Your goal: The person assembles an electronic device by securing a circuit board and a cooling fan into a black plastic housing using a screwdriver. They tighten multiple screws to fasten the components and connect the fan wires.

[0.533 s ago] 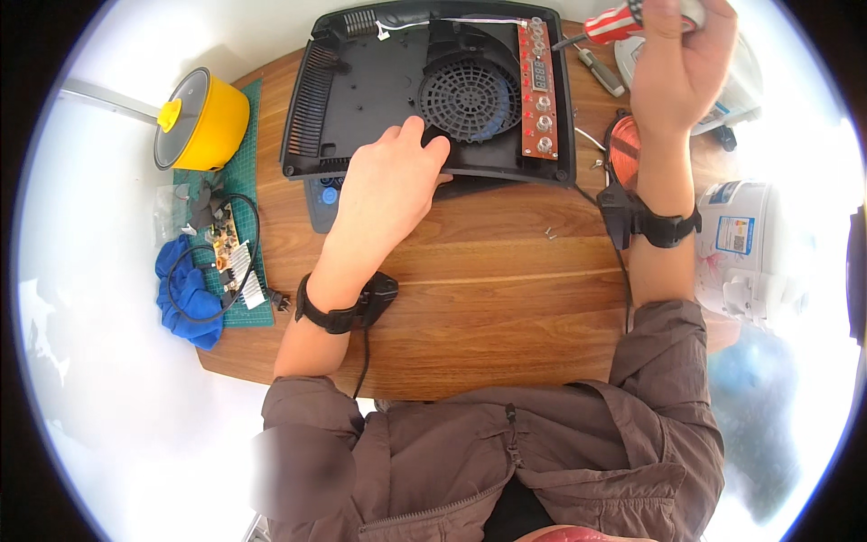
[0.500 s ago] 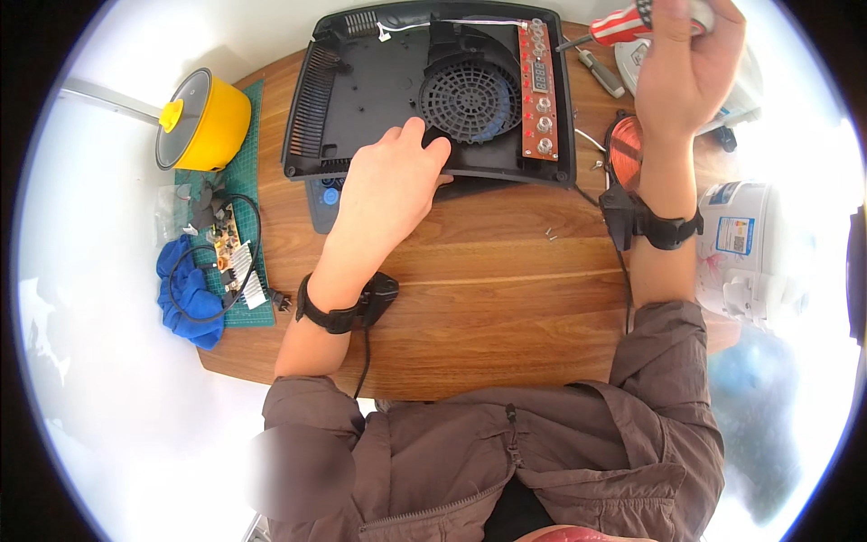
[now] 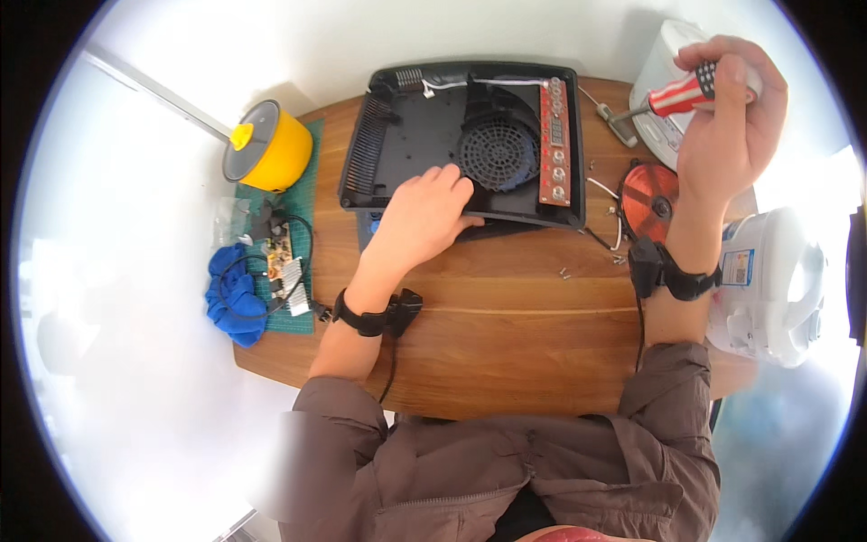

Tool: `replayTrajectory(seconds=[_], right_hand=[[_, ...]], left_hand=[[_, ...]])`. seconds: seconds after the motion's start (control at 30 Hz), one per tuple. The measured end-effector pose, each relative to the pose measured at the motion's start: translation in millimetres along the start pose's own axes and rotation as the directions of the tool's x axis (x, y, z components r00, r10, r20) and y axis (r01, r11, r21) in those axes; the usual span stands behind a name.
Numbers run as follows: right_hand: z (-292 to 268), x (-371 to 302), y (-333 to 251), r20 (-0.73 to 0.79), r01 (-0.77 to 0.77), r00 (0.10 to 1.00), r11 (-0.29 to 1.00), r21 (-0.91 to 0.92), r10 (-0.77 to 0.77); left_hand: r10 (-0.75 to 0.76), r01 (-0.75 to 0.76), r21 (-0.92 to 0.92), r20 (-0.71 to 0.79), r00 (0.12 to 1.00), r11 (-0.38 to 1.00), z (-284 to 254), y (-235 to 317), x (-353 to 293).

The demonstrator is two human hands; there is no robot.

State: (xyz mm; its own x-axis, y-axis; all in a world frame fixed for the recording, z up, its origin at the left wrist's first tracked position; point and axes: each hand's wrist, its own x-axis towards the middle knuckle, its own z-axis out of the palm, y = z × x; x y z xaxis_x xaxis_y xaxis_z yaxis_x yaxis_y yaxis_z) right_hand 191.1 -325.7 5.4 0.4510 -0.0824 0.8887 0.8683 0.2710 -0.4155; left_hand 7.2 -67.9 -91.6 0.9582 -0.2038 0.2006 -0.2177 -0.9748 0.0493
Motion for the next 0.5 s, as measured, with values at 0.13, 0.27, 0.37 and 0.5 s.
replayTrajectory(seconds=[0.13, 0.27, 0.37, 0.5], right_hand=[[-2.4, 0.4, -10.8, -0.003, -0.049, 0.999, 0.998, 0.042, 0.05], [0.7, 2.2, -18.3, 0.01, -0.057, 0.998, 0.998, 0.039, 0.057], [2.6, 0.4, -20.0, 0.042, -0.068, 0.997, 0.995, 0.071, 0.065], [7.6, -6.5, -21.6, 0.093, -0.06, 0.994, 0.998, 0.034, 0.057]], left_hand=[[0.058, -0.059, -0.031, -0.028, 0.998, 0.998, 0.8, -2.3, 2.3], [0.026, -0.025, -0.033, 0.005, 1.0, 0.999, -4.5, 5.3, 1.7], [-0.011, 0.011, -0.026, 0.023, 1.0, 1.0, -0.6, 14.3, -0.4], [-0.067, 0.069, -0.025, 0.041, 0.997, 0.997, 0.7, 20.1, 0.5]])
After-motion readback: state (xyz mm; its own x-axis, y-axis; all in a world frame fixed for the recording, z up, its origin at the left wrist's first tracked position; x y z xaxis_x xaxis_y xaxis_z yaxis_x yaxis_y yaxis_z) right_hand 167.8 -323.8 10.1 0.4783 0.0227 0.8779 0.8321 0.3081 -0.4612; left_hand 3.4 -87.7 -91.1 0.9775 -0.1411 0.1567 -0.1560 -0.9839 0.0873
